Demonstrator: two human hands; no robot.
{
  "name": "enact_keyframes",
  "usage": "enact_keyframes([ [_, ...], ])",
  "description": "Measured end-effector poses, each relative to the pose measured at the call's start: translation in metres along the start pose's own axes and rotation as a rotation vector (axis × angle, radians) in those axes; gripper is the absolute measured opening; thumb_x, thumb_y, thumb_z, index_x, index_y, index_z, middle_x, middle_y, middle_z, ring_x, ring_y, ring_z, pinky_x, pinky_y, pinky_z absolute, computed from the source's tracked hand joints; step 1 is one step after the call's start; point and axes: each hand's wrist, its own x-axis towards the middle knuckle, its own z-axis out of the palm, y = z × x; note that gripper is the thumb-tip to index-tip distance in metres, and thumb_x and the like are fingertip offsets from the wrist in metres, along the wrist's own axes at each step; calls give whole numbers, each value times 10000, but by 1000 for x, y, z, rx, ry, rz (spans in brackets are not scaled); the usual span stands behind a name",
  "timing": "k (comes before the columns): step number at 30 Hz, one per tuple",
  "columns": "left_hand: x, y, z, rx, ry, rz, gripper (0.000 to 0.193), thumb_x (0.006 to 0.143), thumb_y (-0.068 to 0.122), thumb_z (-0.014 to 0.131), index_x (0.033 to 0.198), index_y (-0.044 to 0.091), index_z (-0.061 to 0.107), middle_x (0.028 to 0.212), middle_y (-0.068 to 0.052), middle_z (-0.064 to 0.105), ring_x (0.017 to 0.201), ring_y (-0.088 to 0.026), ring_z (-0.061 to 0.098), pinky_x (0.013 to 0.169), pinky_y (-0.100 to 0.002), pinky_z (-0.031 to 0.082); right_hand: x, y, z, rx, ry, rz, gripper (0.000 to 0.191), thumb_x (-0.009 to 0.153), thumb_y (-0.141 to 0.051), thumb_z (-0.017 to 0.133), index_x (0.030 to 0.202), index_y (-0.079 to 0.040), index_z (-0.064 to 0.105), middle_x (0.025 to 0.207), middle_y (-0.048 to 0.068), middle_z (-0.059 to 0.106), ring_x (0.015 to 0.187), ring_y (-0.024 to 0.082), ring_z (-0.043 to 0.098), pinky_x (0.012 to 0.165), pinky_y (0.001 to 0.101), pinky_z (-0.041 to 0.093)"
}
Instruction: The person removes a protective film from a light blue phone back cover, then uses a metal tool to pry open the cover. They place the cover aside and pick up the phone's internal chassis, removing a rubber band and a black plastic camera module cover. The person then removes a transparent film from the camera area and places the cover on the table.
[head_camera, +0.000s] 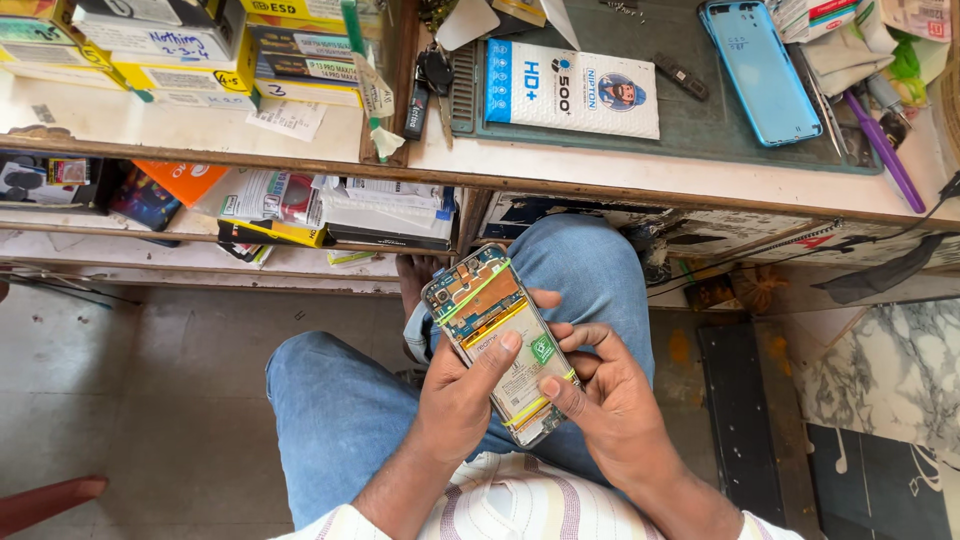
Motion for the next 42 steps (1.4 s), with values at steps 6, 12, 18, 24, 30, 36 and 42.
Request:
enact_keyframes([
  [6,-3,-4,-6,-14,84,-47,415,1035,160,547,1400,-32,507,1292,-165,631,1200,-251,646,1009,-424,565,0,-22,9,-383,-29,13,548,870,-210,770,1318,-26,513,1156,136,725,1057,177,695,880,329,579],
  [12,0,-9,5,174,206,10,507,997,180,588,1443,1,427,1310,-125,570,1218,-246,616,1045,-438,536,-8,-37,24,-925,-18,-117,875,668,-456,893,1366,-69,536,1238,100,686,1082,176,722,836,323,649],
  [18,-5,11,4,366,-61,30,1106,898,266,756,1660,116,-31,1364,-138,504,1271,-242,585,1098,-406,493,-7,-30,7,-283,-118,-18,872,813,-492,826,1420,27,474,1256,208,607,1086,267,700,919,411,626],
  [24,-3,0,3,357,-40,-84,1133,817,190,839,1673,52,110,1296,-152,520,1203,-249,587,1059,-393,512,-11,-38,-3,-540,-205,-121,830,888,-582,735,1398,39,529,1244,224,705,1141,264,751,946,360,651],
  [30,-2,-5,-8,136,-8,-162,1112,834,112,795,1709,65,110,1270,-134,472,1181,-234,538,994,-395,524,-2,-62,-3,-953,-141,-292,624,873,-503,670,1240,-2,729,1020,108,823,867,159,832,729,270,670],
  [36,0,-7,-7,418,38,-96,1130,795,81,782,1661,71,56,1480,-184,491,1306,-235,561,1115,-360,487,17,-49,6,-451,-41,-217,340,994,-164,636,1222,77,710,1068,172,762,926,178,744,776,279,623],
  [42,1,-8,-17,70,-55,-197,1092,798,168,781,1651,54,108,1445,-135,495,1310,-243,548,1105,-415,501,21,-37,15,-347,-57,-260,250,990,-4,631,1205,96,709,1100,157,722,967,171,728,844,270,622],
])
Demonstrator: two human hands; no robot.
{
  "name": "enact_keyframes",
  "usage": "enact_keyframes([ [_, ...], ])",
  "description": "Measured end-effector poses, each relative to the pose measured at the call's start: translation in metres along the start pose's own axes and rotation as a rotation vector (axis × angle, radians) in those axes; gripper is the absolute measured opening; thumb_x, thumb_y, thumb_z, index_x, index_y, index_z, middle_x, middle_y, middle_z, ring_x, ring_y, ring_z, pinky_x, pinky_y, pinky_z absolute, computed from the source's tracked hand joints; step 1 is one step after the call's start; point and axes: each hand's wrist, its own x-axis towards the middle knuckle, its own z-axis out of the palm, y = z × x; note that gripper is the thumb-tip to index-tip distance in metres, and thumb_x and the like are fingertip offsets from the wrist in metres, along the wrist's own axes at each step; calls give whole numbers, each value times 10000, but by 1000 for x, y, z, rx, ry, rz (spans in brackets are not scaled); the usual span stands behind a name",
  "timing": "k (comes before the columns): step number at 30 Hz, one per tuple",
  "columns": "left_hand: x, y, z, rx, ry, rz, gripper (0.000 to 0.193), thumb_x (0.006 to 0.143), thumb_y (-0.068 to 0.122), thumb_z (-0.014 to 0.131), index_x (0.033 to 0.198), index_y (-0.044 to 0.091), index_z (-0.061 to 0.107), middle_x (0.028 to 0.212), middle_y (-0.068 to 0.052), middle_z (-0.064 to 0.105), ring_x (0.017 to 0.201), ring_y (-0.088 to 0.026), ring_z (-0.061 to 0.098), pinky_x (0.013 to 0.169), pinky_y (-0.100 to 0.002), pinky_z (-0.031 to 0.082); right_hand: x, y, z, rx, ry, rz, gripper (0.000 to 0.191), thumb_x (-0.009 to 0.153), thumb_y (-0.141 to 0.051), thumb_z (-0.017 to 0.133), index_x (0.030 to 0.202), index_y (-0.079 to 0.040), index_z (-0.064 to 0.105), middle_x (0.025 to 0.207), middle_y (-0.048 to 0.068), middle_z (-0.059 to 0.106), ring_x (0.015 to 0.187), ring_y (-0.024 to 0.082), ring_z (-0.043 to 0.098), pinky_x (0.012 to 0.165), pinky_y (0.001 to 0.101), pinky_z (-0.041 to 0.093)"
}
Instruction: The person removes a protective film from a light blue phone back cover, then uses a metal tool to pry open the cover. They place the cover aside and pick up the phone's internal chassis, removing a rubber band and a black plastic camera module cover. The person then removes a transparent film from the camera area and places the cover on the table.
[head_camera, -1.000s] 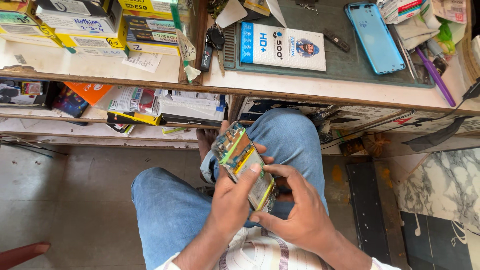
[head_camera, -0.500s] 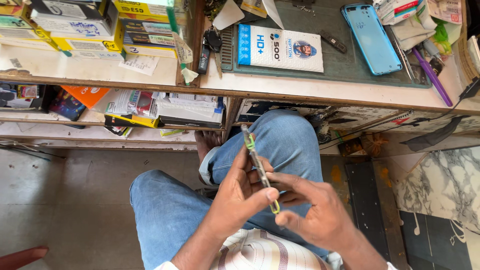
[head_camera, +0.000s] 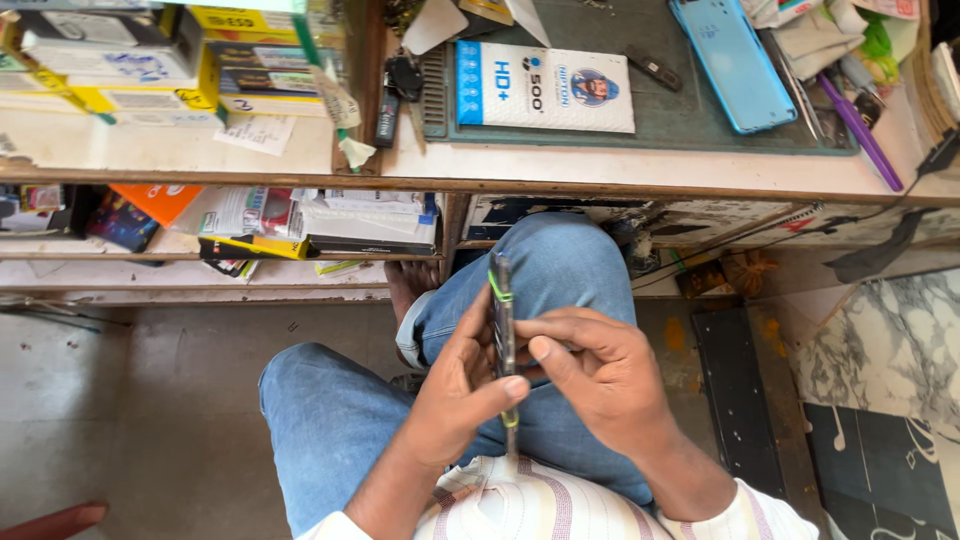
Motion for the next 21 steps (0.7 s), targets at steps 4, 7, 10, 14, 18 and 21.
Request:
enact_keyframes([
  [4,-3,-2,-7,-105,-53,-98,1165,779,307,817,1693,81,131,1346,-138,536,1174,-233,568,886,-334,471,1,-5,6,-104,19,-8,236,964,-9,671,1177,70,735,1080,144,720,937,157,727,788,242,633],
  [7,-4,-4,-10,-100,-39,-90,1183,777,323,831,1705,79,138,1326,-139,532,1145,-216,554,891,-322,466,3,-10,9,-131,19,-4,235,956,-24,674,1171,45,739,1065,133,732,925,147,745,760,231,661],
  [10,-4,-7,-10,-95,-36,-26,1150,814,248,814,1715,49,128,1379,-149,499,1186,-215,519,964,-336,448,4,-12,11,-141,40,29,242,938,-11,683,1168,44,739,1070,131,718,922,140,733,746,231,659],
  [14,1,-7,-6,49,9,57,1103,824,137,773,1674,17,81,1494,-174,456,1342,-223,493,1133,-355,414,1,-7,8,-82,50,54,239,933,18,681,1164,60,720,1112,136,701,980,142,709,808,245,636],
  [18,1,-1,2,258,69,138,1103,823,64,762,1660,6,47,1586,-167,386,1417,-231,453,1187,-374,373,1,7,1,77,38,83,215,935,48,685,1146,85,704,1116,144,688,996,142,683,856,263,602],
  [21,1,3,7,349,88,160,1099,835,53,771,1652,6,36,1594,-177,383,1451,-232,435,1208,-387,375,0,15,-4,92,47,92,195,925,55,697,1118,84,705,1101,139,688,973,135,676,836,260,594],
])
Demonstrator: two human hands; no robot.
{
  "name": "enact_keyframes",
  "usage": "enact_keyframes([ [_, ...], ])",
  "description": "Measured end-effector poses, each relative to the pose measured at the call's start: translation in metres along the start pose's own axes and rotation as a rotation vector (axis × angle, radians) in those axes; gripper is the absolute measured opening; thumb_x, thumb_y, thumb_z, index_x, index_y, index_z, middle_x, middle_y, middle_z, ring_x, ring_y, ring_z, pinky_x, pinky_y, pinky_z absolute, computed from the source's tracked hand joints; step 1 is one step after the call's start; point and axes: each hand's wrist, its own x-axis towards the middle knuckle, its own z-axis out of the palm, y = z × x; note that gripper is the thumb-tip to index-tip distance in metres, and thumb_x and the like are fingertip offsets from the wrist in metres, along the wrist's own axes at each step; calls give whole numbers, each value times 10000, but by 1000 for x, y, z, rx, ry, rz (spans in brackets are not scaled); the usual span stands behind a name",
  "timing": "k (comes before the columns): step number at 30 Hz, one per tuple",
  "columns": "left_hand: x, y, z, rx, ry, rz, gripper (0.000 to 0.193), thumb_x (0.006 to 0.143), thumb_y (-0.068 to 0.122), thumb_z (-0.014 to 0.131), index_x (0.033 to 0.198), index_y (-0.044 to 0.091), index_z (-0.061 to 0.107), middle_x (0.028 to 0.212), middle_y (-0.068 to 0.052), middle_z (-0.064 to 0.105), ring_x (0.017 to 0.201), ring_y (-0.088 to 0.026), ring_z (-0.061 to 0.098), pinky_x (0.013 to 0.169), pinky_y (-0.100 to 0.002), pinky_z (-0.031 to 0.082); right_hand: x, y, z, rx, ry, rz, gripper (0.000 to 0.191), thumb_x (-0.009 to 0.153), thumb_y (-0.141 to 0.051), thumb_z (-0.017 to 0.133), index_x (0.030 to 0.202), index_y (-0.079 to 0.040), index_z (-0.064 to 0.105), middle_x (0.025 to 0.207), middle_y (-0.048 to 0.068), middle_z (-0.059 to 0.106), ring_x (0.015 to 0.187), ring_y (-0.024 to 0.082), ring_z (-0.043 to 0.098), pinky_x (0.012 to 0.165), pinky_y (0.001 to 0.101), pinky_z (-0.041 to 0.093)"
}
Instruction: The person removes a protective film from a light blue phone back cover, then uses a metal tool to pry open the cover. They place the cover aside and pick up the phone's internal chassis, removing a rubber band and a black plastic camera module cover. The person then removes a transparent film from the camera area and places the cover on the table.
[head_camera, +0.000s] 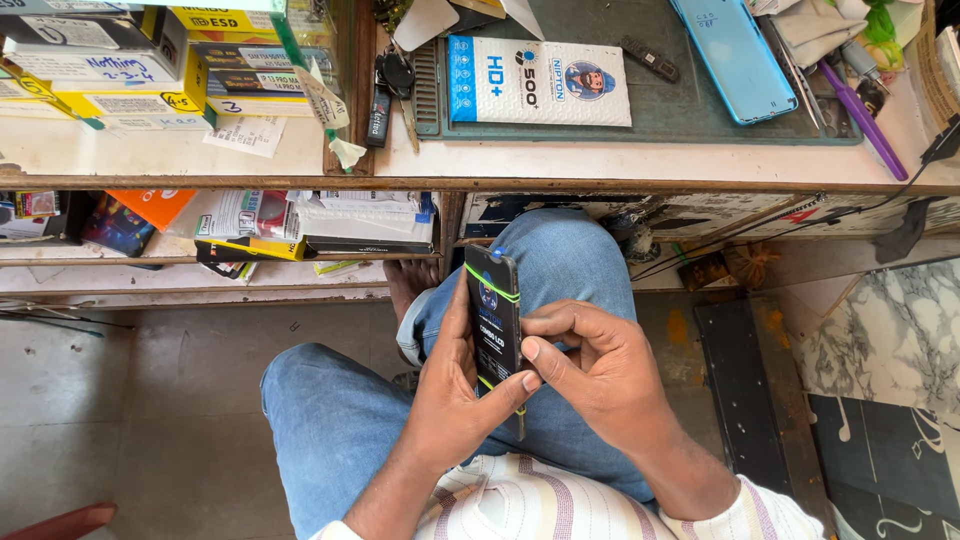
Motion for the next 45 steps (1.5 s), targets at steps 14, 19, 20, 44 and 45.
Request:
enact_keyframes([
  [14,-4,-4,-16,-438,-107,-203,1178,775,308,839,1693,51,147,1361,-242,517,1301,-332,562,1129,-443,447,-4,-29,25,-186,-48,-89,310,911,27,702,1220,57,713,1118,136,722,971,154,738,819,257,647],
  [19,-5,5,-14,-486,-145,-234,1198,740,392,845,1658,65,147,1383,-251,533,1310,-349,572,1083,-455,487,-2,-37,32,-210,-50,-64,330,914,7,691,1241,50,706,1106,141,730,928,152,752,765,253,672],
  [20,-5,6,-14,-486,-151,-232,1197,742,390,844,1659,62,147,1390,-243,522,1300,-341,571,1078,-455,495,-2,-38,33,-216,-51,-68,333,915,6,691,1244,48,706,1104,142,729,925,153,754,760,252,672],
  [44,-4,13,-2,40,-85,-56,1143,851,127,801,1660,11,3,1666,-213,313,1518,-288,379,1233,-408,322,-5,-24,6,-131,-42,-93,290,924,-6,713,1199,85,711,1136,152,698,988,161,709,843,280,632],
  [45,-4,14,-2,59,-84,-45,1145,854,143,806,1660,9,3,1678,-214,300,1532,-289,373,1239,-411,324,-6,-23,5,-132,-40,-88,284,925,-6,712,1195,85,715,1131,154,701,984,164,712,841,284,636],
])
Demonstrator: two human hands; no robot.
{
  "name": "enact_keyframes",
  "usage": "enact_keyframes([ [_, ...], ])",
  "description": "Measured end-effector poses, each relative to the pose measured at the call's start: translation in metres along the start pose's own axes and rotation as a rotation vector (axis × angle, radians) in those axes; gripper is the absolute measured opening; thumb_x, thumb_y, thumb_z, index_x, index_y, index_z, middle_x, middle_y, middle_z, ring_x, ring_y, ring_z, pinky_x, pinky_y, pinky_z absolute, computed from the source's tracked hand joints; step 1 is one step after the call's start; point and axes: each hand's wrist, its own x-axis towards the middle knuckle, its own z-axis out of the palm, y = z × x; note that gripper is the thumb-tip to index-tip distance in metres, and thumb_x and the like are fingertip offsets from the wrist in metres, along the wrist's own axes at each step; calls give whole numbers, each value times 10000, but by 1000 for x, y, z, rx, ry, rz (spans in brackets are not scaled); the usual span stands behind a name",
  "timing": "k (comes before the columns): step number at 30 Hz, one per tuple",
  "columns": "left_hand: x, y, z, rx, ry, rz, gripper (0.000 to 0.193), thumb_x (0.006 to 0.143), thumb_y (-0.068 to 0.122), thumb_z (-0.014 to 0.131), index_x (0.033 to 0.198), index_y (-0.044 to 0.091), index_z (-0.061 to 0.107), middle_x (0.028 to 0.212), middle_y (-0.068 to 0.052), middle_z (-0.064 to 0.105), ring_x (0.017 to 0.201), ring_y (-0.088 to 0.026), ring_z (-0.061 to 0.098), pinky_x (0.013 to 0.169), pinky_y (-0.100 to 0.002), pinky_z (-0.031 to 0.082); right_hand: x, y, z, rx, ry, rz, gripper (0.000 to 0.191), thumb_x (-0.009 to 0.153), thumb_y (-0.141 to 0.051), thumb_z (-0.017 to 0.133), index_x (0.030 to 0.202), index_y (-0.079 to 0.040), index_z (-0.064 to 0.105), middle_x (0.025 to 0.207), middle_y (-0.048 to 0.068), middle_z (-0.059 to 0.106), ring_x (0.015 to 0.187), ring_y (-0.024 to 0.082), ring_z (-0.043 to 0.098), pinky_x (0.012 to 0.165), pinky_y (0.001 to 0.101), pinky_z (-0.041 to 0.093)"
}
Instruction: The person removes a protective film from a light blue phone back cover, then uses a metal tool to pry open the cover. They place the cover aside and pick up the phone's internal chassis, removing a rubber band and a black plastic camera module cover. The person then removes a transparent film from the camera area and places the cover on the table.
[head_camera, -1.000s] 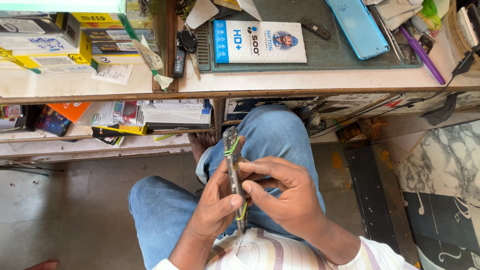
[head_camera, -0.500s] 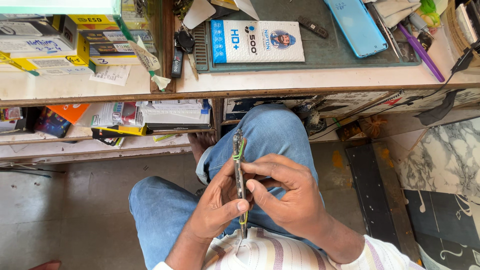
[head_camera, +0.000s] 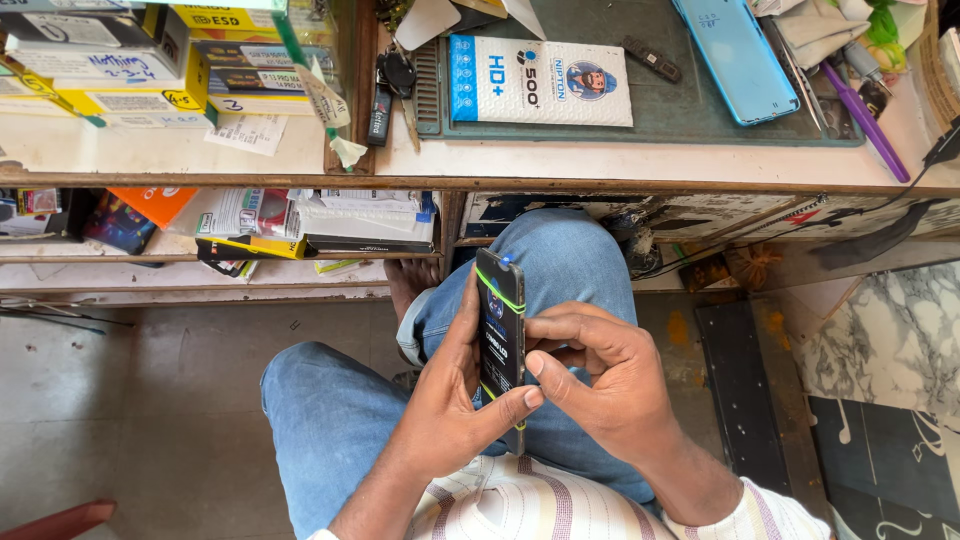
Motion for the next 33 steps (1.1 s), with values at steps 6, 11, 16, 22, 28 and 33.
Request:
enact_keyframes([
  [6,-1,7,4,121,60,28,1151,847,179,813,1653,2,9,1635,-243,358,1520,-304,404,1219,-420,375,0,7,-2,62,15,21,284,912,3,719,1182,91,705,1148,162,699,994,178,717,851,295,635],
  [11,-2,17,7,357,110,38,1174,822,223,824,1647,-11,23,1591,-248,399,1495,-323,443,1197,-422,398,-1,12,-5,135,31,73,262,895,20,724,1147,90,705,1126,161,690,967,177,705,763,288,643],
  [16,-4,24,9,474,142,95,1189,797,182,832,1640,-28,21,1564,-268,420,1484,-365,454,1196,-443,387,-1,16,-8,196,22,79,247,891,41,729,1133,87,705,1119,158,685,984,171,687,750,280,636],
  [22,-4,28,11,518,167,124,1191,786,173,841,1636,-29,31,1567,-277,407,1480,-377,457,1191,-450,393,-1,21,-10,261,25,85,238,892,59,719,1129,82,704,1128,157,689,993,174,687,766,276,622],
  [28,-4,28,12,497,174,102,1192,789,188,839,1638,-23,31,1557,-276,415,1463,-374,478,1177,-447,417,-1,24,-14,227,3,44,244,895,58,729,1138,71,712,1125,153,697,1006,177,689,792,275,615],
  [33,-4,27,11,501,173,102,1186,799,195,836,1639,-29,30,1565,-290,392,1477,-388,454,1177,-454,414,-1,23,-14,229,13,60,245,897,34,740,1139,66,714,1111,155,707,987,172,689,754,266,610],
])
